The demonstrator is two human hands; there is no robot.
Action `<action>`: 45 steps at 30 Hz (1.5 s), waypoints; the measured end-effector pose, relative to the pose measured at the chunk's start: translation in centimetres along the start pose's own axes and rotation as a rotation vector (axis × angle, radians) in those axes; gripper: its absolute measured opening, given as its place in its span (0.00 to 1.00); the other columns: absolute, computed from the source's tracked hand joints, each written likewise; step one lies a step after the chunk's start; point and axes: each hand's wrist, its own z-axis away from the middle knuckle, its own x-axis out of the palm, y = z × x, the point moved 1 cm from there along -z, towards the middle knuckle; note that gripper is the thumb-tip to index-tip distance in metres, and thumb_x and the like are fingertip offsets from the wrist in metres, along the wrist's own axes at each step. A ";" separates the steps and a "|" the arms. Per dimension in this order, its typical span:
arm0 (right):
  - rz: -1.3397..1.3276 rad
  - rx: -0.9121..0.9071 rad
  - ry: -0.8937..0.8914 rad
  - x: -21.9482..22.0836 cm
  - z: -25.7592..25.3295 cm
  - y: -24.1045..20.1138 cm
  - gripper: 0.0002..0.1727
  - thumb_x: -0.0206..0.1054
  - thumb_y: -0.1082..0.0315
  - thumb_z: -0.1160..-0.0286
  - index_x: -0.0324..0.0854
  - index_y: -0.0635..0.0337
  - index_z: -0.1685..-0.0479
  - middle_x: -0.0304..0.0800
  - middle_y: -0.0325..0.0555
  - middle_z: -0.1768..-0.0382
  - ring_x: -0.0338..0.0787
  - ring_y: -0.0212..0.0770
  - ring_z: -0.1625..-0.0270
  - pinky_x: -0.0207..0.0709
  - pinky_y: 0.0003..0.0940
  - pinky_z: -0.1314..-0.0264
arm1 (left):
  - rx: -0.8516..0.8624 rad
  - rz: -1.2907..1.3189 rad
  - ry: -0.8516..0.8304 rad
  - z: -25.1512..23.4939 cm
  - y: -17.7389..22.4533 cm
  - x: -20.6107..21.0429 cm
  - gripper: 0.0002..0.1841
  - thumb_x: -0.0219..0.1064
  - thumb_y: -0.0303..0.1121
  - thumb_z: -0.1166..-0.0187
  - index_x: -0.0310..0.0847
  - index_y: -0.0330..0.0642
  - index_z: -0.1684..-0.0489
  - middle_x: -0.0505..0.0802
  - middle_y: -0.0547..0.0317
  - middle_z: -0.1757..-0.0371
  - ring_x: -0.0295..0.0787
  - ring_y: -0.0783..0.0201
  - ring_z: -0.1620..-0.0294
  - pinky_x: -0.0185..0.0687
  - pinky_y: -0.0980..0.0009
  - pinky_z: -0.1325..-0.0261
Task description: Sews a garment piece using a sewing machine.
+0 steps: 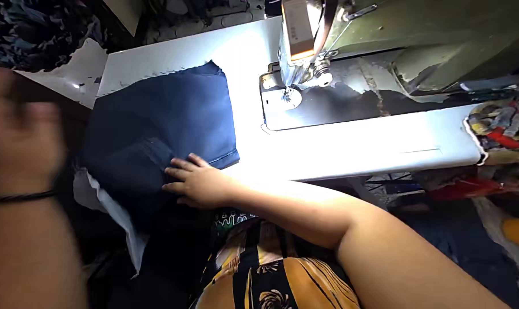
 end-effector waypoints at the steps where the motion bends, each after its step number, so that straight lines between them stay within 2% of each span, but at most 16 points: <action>1: 0.051 0.051 0.011 -0.3 0.7 0.6 0.25 0.62 0.53 0.14 0.79 0.45 0.20 0.69 0.52 0.13 0.57 0.60 0.07 0.43 0.71 0.09 | 0.173 0.034 -0.151 -1.3 2.9 3.3 0.32 0.48 0.50 0.07 0.65 0.32 0.15 0.75 0.28 0.19 0.69 0.36 0.15 0.64 0.42 0.13; 3: 0.128 0.117 -0.001 -0.9 2.7 1.7 0.26 0.62 0.51 0.15 0.77 0.40 0.18 0.67 0.53 0.12 0.55 0.64 0.07 0.40 0.77 0.12 | 0.271 0.033 -0.407 -3.0 9.2 10.1 0.33 0.53 0.53 0.10 0.66 0.43 0.12 0.66 0.35 0.10 0.57 0.35 0.09 0.55 0.34 0.12; 7: 0.186 0.119 0.059 -1.7 8.2 2.2 0.27 0.64 0.53 0.16 0.76 0.42 0.17 0.65 0.53 0.11 0.54 0.63 0.06 0.46 0.72 0.11 | 0.147 -0.071 -0.477 -3.6 15.1 18.7 0.34 0.48 0.60 0.11 0.55 0.63 0.05 0.55 0.57 0.03 0.40 0.41 0.03 0.29 0.16 0.18; 10: 0.070 0.190 0.128 -3.7 13.1 2.2 0.19 0.60 0.58 0.13 0.86 0.49 0.30 0.79 0.43 0.19 0.68 0.51 0.11 0.61 0.56 0.12 | 0.210 -0.054 -0.472 -0.6 18.7 19.2 0.35 0.44 0.59 0.10 0.53 0.59 0.04 0.56 0.55 0.03 0.40 0.39 0.03 0.29 0.16 0.19; 12: -0.177 0.384 0.138 -6.8 15.9 1.9 0.18 0.56 0.63 0.11 0.89 0.60 0.39 0.91 0.44 0.34 0.85 0.40 0.27 0.75 0.43 0.23 | 0.299 0.035 -0.460 3.5 21.8 18.0 0.33 0.44 0.54 0.08 0.55 0.54 0.04 0.57 0.54 0.03 0.40 0.40 0.03 0.29 0.16 0.18; 14: -0.199 0.496 0.333 -8.3 17.6 2.6 0.16 0.57 0.66 0.14 0.90 0.57 0.42 0.94 0.45 0.51 0.92 0.38 0.49 0.85 0.43 0.43 | 0.350 0.192 -0.467 6.5 24.0 17.2 0.29 0.47 0.44 0.09 0.64 0.52 0.09 0.63 0.55 0.06 0.48 0.46 0.04 0.32 0.22 0.15; 15: -0.120 0.474 0.468 -8.2 17.9 3.2 0.16 0.59 0.66 0.17 0.91 0.55 0.43 0.95 0.43 0.51 0.92 0.36 0.48 0.85 0.42 0.43 | 0.351 0.289 -0.459 7.0 24.5 16.9 0.26 0.50 0.39 0.11 0.73 0.51 0.14 0.71 0.55 0.10 0.58 0.48 0.07 0.42 0.27 0.15; 17: -0.033 0.331 0.602 -7.8 17.1 4.3 0.17 0.60 0.70 0.23 0.91 0.58 0.43 0.93 0.46 0.44 0.88 0.42 0.36 0.77 0.43 0.28 | 0.351 0.387 -0.325 5.7 24.6 16.9 0.17 0.59 0.31 0.19 0.88 0.45 0.36 0.88 0.49 0.29 0.81 0.45 0.27 0.70 0.35 0.33; 18: -0.002 0.279 0.581 -7.7 16.2 4.5 0.18 0.59 0.71 0.24 0.90 0.59 0.41 0.91 0.48 0.42 0.86 0.45 0.32 0.74 0.46 0.25 | 0.339 0.320 -0.292 4.7 24.2 17.2 0.17 0.64 0.34 0.24 0.87 0.45 0.38 0.88 0.47 0.32 0.81 0.43 0.29 0.71 0.36 0.36; 22: 0.084 0.239 0.450 -6.7 13.7 6.3 0.22 0.56 0.77 0.25 0.85 0.61 0.34 0.90 0.54 0.35 0.83 0.52 0.25 0.68 0.51 0.18 | 0.327 -0.006 -0.513 3.7 23.1 18.3 0.39 0.49 0.52 0.16 0.53 0.43 0.05 0.59 0.46 0.05 0.43 0.45 0.03 0.28 0.31 0.09; 27: 0.212 0.625 0.449 -9.8 16.1 8.8 0.27 0.58 0.76 0.25 0.80 0.57 0.24 0.86 0.60 0.33 0.81 0.64 0.28 0.74 0.63 0.31 | 0.432 -0.001 -0.519 5.1 24.2 18.4 0.34 0.39 0.51 0.09 0.51 0.52 0.03 0.55 0.60 0.03 0.40 0.50 0.02 0.30 0.30 0.09; 29: 0.174 0.739 0.517 -11.4 17.3 8.9 0.24 0.55 0.76 0.22 0.81 0.58 0.27 0.88 0.55 0.34 0.83 0.60 0.29 0.72 0.55 0.27 | 0.417 -0.019 -0.563 4.9 24.5 18.4 0.32 0.40 0.51 0.10 0.50 0.62 0.03 0.55 0.65 0.03 0.42 0.49 0.02 0.31 0.29 0.10; 34: 0.234 0.387 0.594 -10.7 17.6 9.7 0.21 0.59 0.73 0.29 0.91 0.56 0.40 0.91 0.57 0.46 0.86 0.57 0.40 0.74 0.50 0.36 | 0.448 0.006 -0.566 4.0 24.8 18.6 0.36 0.43 0.54 0.17 0.53 0.61 0.04 0.61 0.63 0.05 0.50 0.47 0.05 0.39 0.33 0.13; 38: 0.195 0.465 0.419 -10.4 16.5 10.4 0.19 0.62 0.66 0.23 0.91 0.46 0.37 0.89 0.54 0.40 0.82 0.59 0.30 0.74 0.62 0.36 | 0.491 0.033 -0.533 4.1 24.8 18.8 0.35 0.45 0.51 0.16 0.60 0.50 0.07 0.59 0.63 0.04 0.51 0.51 0.05 0.37 0.33 0.10; 41: 0.181 0.547 0.420 -10.4 15.6 10.8 0.12 0.61 0.65 0.17 0.88 0.62 0.57 0.90 0.56 0.51 0.87 0.58 0.39 0.75 0.61 0.44 | 0.484 0.056 -0.556 4.1 24.7 18.9 0.37 0.43 0.50 0.16 0.51 0.52 0.04 0.57 0.68 0.03 0.44 0.55 0.02 0.32 0.33 0.09; 45: 0.282 0.829 0.395 -11.1 15.2 10.4 0.17 0.53 0.63 0.10 0.85 0.65 0.49 0.90 0.59 0.47 0.88 0.58 0.36 0.75 0.59 0.39 | 0.486 0.037 -0.566 4.0 24.7 19.0 0.37 0.42 0.50 0.15 0.47 0.54 0.02 0.53 0.70 0.02 0.41 0.56 0.02 0.30 0.33 0.09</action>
